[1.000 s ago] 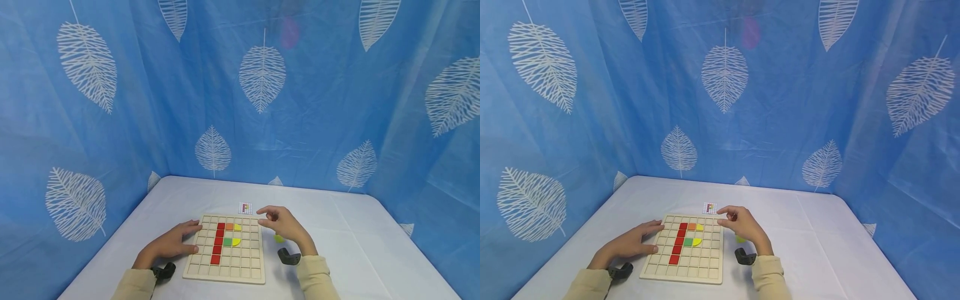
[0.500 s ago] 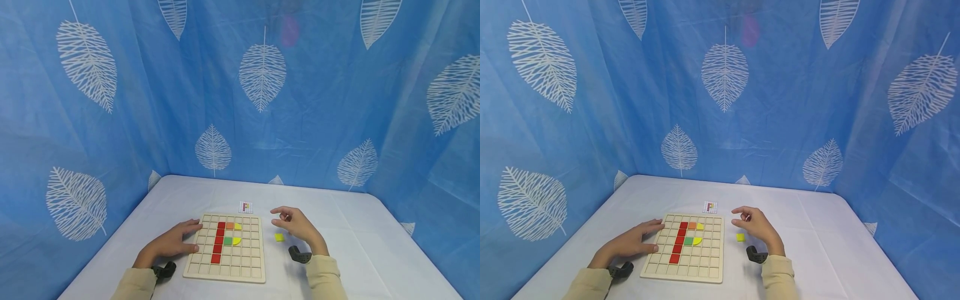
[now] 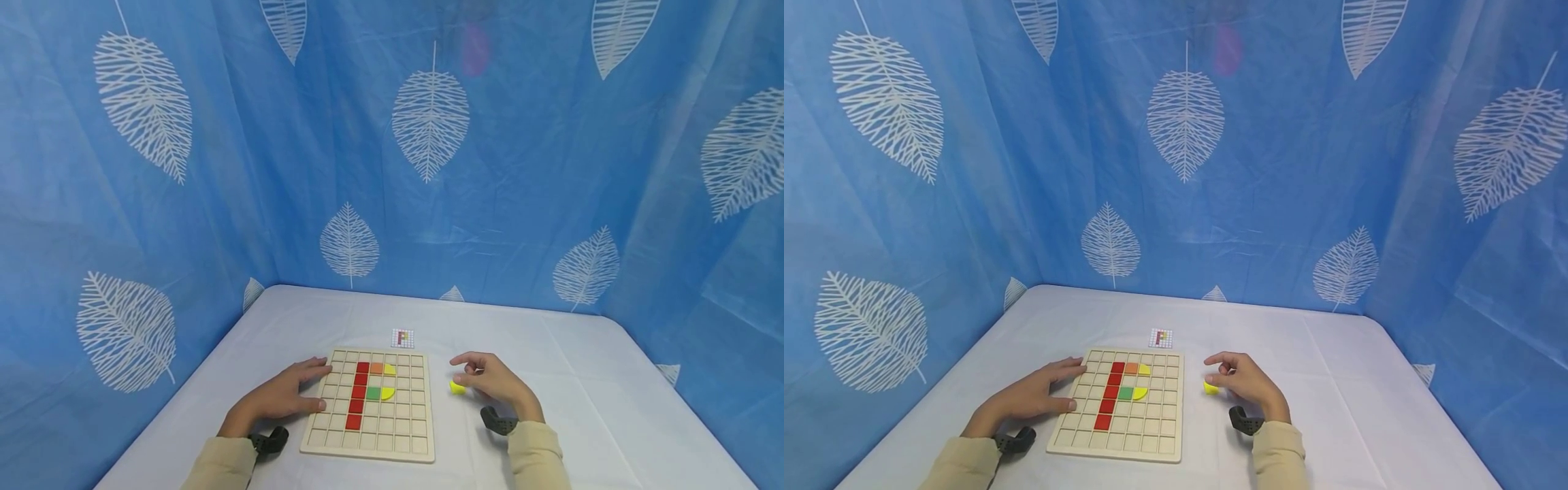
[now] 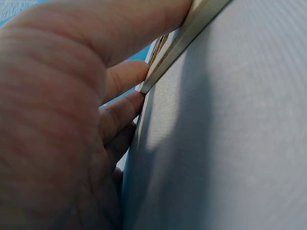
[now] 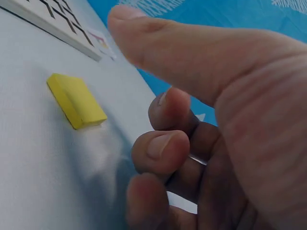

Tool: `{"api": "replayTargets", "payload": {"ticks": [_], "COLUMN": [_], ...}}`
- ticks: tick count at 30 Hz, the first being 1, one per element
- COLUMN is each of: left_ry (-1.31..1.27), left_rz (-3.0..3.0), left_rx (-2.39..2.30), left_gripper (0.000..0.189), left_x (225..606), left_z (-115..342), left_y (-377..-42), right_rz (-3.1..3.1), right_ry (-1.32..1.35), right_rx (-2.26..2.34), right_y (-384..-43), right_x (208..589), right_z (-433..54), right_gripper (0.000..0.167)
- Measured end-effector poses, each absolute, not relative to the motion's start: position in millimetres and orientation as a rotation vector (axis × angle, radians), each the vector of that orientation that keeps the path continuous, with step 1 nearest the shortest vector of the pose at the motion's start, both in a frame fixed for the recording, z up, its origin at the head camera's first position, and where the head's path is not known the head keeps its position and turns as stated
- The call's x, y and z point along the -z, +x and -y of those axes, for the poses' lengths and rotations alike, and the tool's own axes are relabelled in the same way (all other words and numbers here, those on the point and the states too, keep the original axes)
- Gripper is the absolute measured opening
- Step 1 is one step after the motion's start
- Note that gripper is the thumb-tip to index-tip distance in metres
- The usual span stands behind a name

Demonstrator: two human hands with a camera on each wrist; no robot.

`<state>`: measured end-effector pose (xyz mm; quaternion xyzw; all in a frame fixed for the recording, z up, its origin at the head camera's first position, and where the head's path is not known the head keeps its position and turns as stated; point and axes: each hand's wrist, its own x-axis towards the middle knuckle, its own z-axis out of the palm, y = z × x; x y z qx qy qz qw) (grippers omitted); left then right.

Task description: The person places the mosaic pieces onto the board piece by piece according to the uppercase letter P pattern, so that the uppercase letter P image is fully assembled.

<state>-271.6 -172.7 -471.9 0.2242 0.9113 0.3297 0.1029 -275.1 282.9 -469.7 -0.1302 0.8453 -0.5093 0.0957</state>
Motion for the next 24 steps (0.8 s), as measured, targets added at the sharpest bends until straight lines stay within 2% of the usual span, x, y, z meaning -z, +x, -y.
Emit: {"api": "replayTargets", "payload": {"ticks": [13,24], "left_ry": [0.631,0.623], "left_rz": [-2.694,-2.68], "left_rx": [-0.974,-0.981], "left_gripper": [0.082,0.083], "left_x": [472.5,469.8], "left_z": [171.8,170.3], "left_y": [-271.3,-271.0], "right_rz": [-2.39,-2.394], "right_ry": [-0.44,-0.361], "right_rx": [1.477,1.466], "right_y": [-273.4,-271.5], "right_x": [469.7,468.5], "right_z": [-289.9,-286.8], "right_gripper": [0.045,0.04]}}
